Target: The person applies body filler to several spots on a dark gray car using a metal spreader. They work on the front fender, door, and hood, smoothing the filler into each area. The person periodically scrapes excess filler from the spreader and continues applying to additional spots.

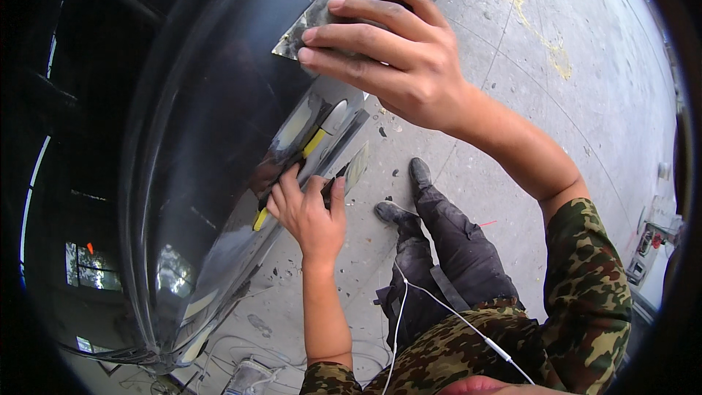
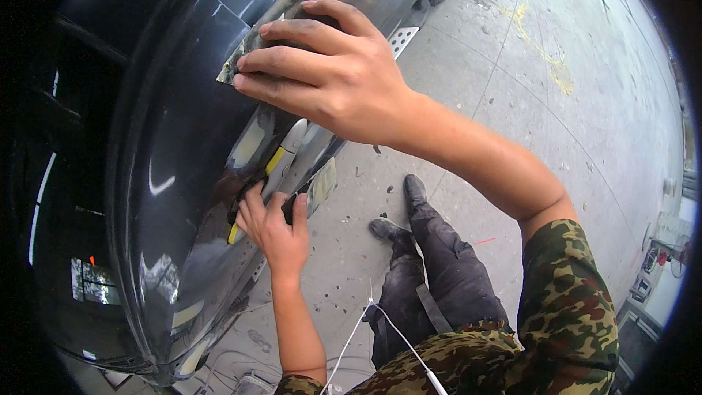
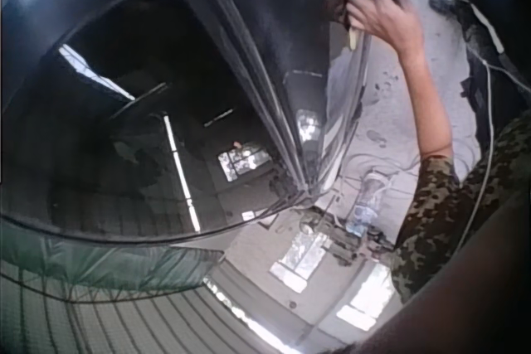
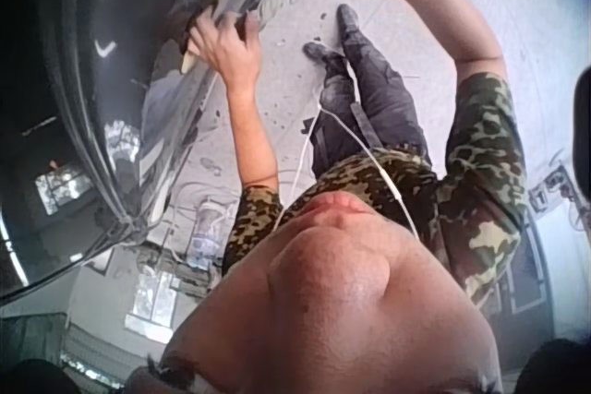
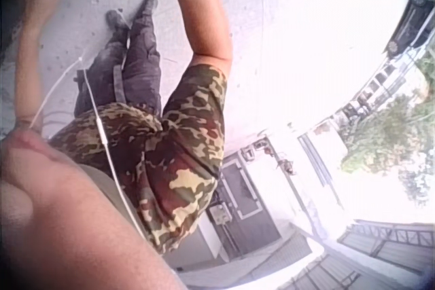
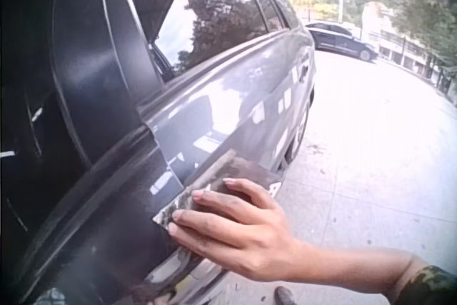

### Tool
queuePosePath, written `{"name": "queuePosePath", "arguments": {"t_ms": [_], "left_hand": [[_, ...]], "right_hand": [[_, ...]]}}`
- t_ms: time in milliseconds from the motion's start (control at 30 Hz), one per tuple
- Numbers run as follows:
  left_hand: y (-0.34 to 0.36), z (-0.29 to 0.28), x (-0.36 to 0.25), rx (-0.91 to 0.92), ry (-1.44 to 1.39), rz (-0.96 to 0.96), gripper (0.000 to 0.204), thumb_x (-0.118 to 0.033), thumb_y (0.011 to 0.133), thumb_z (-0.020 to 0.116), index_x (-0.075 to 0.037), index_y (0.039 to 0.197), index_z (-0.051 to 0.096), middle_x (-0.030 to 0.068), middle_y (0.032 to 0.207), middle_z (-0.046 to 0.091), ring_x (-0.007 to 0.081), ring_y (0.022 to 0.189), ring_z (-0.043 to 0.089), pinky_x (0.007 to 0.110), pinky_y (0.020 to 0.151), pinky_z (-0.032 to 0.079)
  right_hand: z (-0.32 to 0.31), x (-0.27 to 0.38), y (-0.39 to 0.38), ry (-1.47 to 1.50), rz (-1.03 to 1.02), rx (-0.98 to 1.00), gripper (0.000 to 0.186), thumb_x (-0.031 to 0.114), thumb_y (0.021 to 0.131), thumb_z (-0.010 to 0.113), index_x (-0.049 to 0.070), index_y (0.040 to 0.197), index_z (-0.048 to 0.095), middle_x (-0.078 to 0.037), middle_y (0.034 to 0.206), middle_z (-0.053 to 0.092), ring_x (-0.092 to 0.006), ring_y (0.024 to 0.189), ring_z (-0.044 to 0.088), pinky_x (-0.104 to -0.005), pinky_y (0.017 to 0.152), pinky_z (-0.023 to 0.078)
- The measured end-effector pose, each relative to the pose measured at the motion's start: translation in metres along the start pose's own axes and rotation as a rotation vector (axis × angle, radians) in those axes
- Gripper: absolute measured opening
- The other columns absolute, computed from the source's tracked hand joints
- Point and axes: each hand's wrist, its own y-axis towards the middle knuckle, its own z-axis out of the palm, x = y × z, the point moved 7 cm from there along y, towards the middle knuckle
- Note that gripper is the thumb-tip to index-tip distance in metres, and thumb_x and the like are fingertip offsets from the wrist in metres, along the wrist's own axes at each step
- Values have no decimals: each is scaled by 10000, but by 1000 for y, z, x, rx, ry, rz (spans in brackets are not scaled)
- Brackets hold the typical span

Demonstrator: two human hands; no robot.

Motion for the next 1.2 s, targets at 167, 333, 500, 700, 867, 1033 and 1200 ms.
{"name": "queuePosePath", "arguments": {"t_ms": [167,333,500,700,867,1033,1200], "left_hand": [[0,2,4,-2,11,-12,343,-417,930,690,-79,871,681,173,1243,587,363,1108,513,480,972,337],[1,5,8,1,-19,-11,300,-372,909,725,-81,862,673,168,1259,585,359,1111,515,487,978,337],[-1,-4,2,3,-29,-18,286,-351,910,727,-78,858,662,167,1274,585,366,1145,514,503,1007,330],[-15,-36,-13,-13,-90,3,312,-368,925,708,-66,869,656,171,1345,576,378,1190,509,517,1051,320],[-35,-75,-28,-106,-105,54,313,-373,931,704,-70,875,650,154,1369,578,376,1209,513,515,1060,331],[-38,-93,-34,-170,-103,50,319,-379,934,698,-70,880,646,148,1356,585,372,1206,519,519,1059,342],[-57,-74,-28,-115,-105,-12,330,-435,954,657,-123,847,644,138,1348,592,364,1216,516,520,1062,317]], "right_hand": [[12,12,-16,16,4,26,337,191,816,701,214,1140,792,40,1215,710,-208,1180,661,-460,1028,488],[21,24,-54,50,33,105,339,188,828,693,211,1152,793,41,1238,708,-214,1188,662,-472,1043,477],[-4,27,-86,142,165,159,341,100,858,686,189,1174,780,4,1208,737,-219,1172,674,-476,1033,481],[-80,12,-114,627,1117,33,365,-28,957,614,69,1295,712,-101,1231,726,-223,1158,664,-337,1008,489],[-170,50,-112,812,1545,-144,363,-14,984,566,-26,1334,663,-100,1273,692,-161,1170,612,-303,1041,462],[-244,82,-105,806,1532,-87,358,23,977,592,-37,1322,667,-95,1269,690,-156,1167,607,-301,1046,457],[-268,93,-134,673,1755,-1,350,17,970,604,-41,1307,675,-93,1239,695,-156,1127,620,-305,1018,477]]}}
